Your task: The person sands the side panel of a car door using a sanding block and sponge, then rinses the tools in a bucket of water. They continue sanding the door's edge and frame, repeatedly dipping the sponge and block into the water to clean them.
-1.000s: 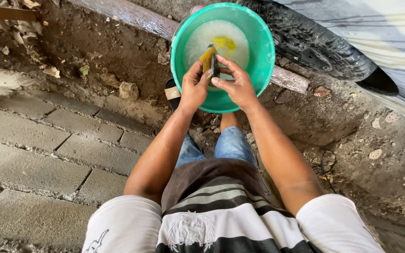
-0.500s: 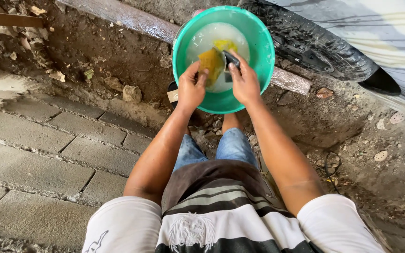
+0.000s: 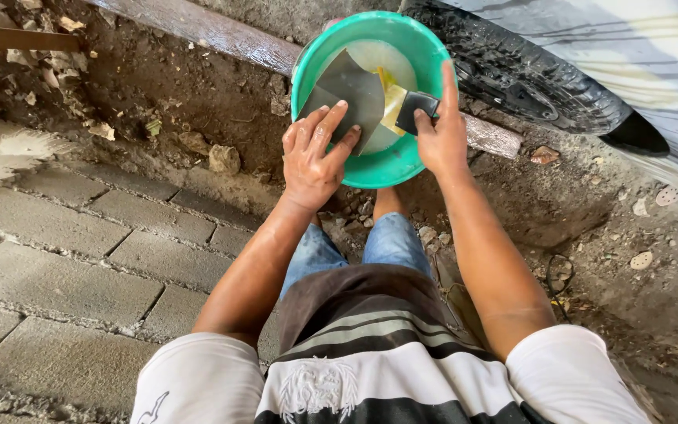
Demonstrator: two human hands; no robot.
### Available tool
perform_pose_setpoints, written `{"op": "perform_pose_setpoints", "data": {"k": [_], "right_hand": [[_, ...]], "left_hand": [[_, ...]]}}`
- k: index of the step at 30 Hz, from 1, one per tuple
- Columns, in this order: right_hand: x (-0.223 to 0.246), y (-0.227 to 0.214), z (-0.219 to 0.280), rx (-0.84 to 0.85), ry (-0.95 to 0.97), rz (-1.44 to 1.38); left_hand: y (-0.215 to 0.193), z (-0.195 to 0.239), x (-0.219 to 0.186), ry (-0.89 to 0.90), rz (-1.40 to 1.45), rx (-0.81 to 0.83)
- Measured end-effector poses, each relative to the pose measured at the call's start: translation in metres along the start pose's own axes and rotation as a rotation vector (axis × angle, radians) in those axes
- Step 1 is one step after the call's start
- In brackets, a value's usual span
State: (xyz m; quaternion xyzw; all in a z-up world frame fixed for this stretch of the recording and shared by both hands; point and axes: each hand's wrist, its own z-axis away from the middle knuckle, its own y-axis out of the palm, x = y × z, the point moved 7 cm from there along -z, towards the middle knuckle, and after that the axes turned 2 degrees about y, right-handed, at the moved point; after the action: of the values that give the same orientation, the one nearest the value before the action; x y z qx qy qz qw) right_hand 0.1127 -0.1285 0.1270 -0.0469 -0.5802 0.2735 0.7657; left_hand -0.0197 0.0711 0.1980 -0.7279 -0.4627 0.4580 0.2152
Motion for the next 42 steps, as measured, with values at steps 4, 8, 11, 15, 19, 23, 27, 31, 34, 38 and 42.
{"op": "perform_pose_setpoints", "data": {"k": [4, 8, 11, 15, 19, 23, 27, 31, 34, 38, 42], "right_hand": [[0.000, 0.005, 0.009, 0.020, 0.203, 0.145], [0.010, 0.013, 0.014, -0.010, -0.134, 0.424], [0.008, 0.015, 0.015, -0.019, -0.229, 0.469], [-0.011, 0.015, 0.004, -0.004, -0.108, 0.030], [-0.024, 0.046, 0.008, 0.207, 0.406, -0.424], [-0.026, 0.044, -0.008, 0.357, 0.134, -0.364], [-0.008, 0.035, -0.013, 0.481, 0.118, -0.250], [0.007, 0.027, -0.016, 0.457, 0.166, -0.369], [0.017, 0.019, -0.013, 0.375, 0.208, -0.495], [0.008, 0.017, -0.015, 0.303, 0.023, -0.229], [0.107, 0.004, 0.016, 0.202, -0.309, -0.147]], "left_hand": [[-0.005, -0.002, -0.005, 0.052, -0.014, 0.021], [-0.001, -0.001, -0.006, 0.060, -0.022, 0.030], [0.001, 0.003, -0.006, 0.053, -0.061, 0.032], [0.003, 0.006, -0.007, 0.058, -0.070, 0.032], [0.013, 0.010, -0.010, 0.065, -0.017, 0.135], [0.010, 0.005, -0.003, 0.015, 0.253, 0.235], [-0.011, -0.031, 0.008, -0.105, 0.279, 0.099], [0.023, -0.024, 0.049, -0.383, 0.718, 0.087], [0.048, -0.013, 0.054, -0.558, 1.187, 0.172], [0.059, -0.001, 0.062, -0.664, 1.331, 0.178], [0.056, 0.002, 0.068, -0.645, 1.282, 0.180]]}}
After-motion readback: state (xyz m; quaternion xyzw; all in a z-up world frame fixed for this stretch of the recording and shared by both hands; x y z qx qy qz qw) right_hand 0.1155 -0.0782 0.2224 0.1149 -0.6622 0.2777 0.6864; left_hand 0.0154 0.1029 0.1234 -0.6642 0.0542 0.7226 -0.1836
